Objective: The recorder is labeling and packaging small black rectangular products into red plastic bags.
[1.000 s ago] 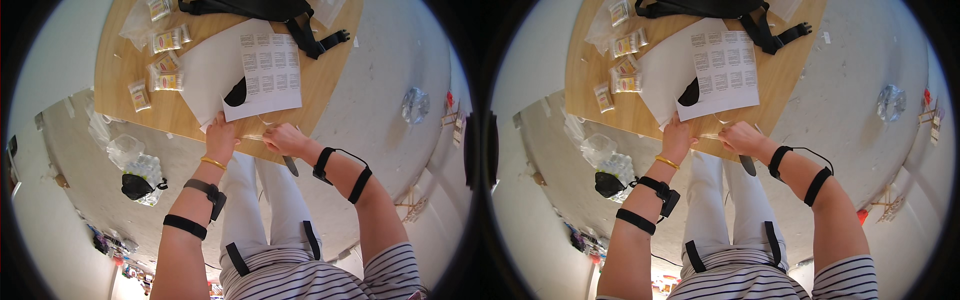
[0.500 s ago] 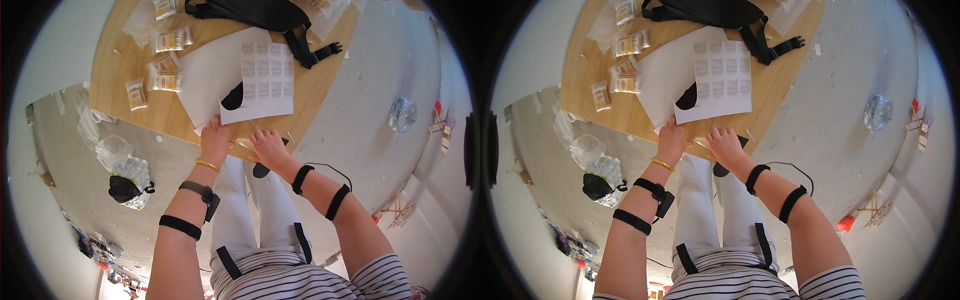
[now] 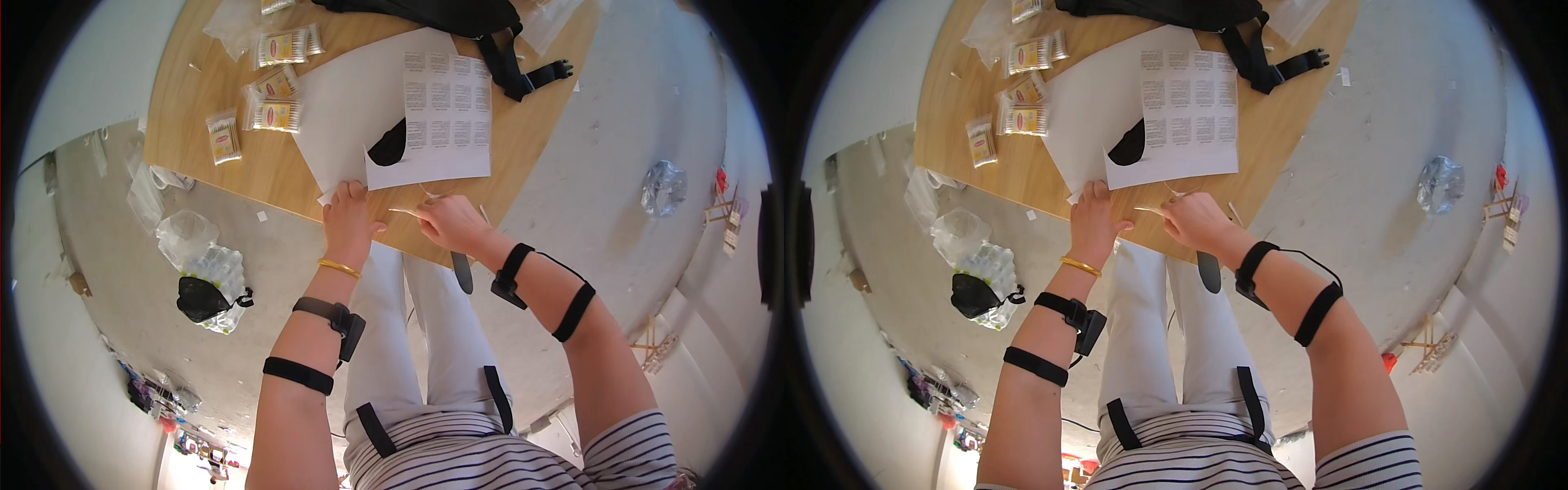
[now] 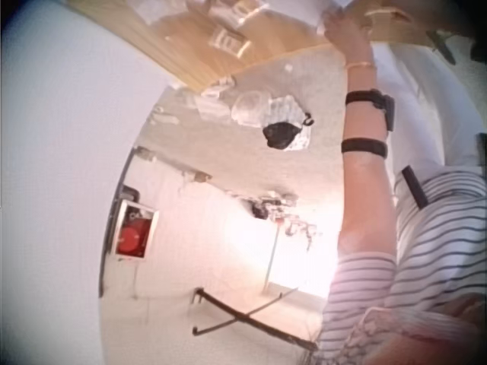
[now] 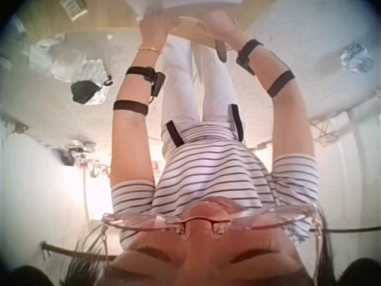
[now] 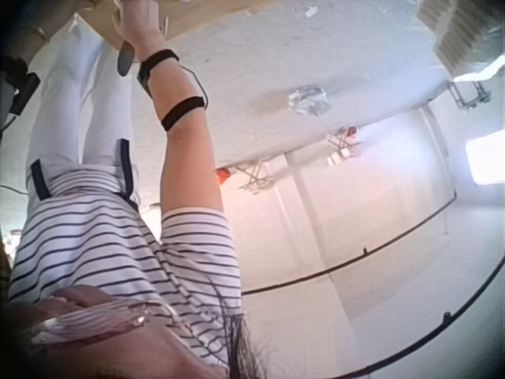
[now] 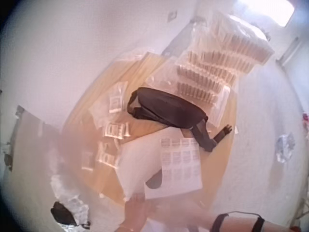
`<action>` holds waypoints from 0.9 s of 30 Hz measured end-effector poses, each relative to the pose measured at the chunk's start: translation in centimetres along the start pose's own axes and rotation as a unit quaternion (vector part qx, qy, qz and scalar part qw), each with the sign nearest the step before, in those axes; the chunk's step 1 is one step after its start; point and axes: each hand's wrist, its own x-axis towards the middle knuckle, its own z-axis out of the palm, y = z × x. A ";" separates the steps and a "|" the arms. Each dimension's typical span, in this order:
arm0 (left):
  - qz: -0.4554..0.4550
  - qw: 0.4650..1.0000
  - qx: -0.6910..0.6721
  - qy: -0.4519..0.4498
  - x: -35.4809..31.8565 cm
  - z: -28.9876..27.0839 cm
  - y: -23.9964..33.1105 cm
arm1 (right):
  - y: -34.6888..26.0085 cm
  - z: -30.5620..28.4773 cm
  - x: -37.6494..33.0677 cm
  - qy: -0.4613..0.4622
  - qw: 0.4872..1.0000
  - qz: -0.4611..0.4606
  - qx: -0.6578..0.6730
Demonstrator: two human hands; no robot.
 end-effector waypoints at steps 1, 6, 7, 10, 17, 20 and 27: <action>-0.009 1.000 0.010 -0.004 0.0 0.0 0.1 | 0.2 -0.4 -0.4 0.000 1.000 -0.001 0.001; -0.022 0.999 0.027 -0.014 0.3 -0.5 0.3 | 2.9 -3.1 -5.8 0.025 0.999 0.041 0.017; -0.033 0.999 0.032 -0.016 0.2 -0.3 0.0 | 2.5 -3.1 -6.5 0.028 0.999 0.042 0.017; -0.023 0.998 0.050 -0.011 0.3 0.3 -0.1 | -0.4 -4.0 -7.1 -0.066 0.984 0.159 0.040; -0.028 0.997 0.047 -0.050 0.9 -0.1 1.6 | 1.4 -5.3 -2.9 0.252 0.893 0.222 0.299; -0.006 0.997 0.067 -0.025 0.2 0.0 -0.6 | -1.6 -5.9 -1.1 0.174 0.905 0.218 0.321; 0.005 1.000 0.022 -0.004 0.6 0.3 0.6 | -3.9 1.7 1.9 0.192 0.968 0.086 -0.136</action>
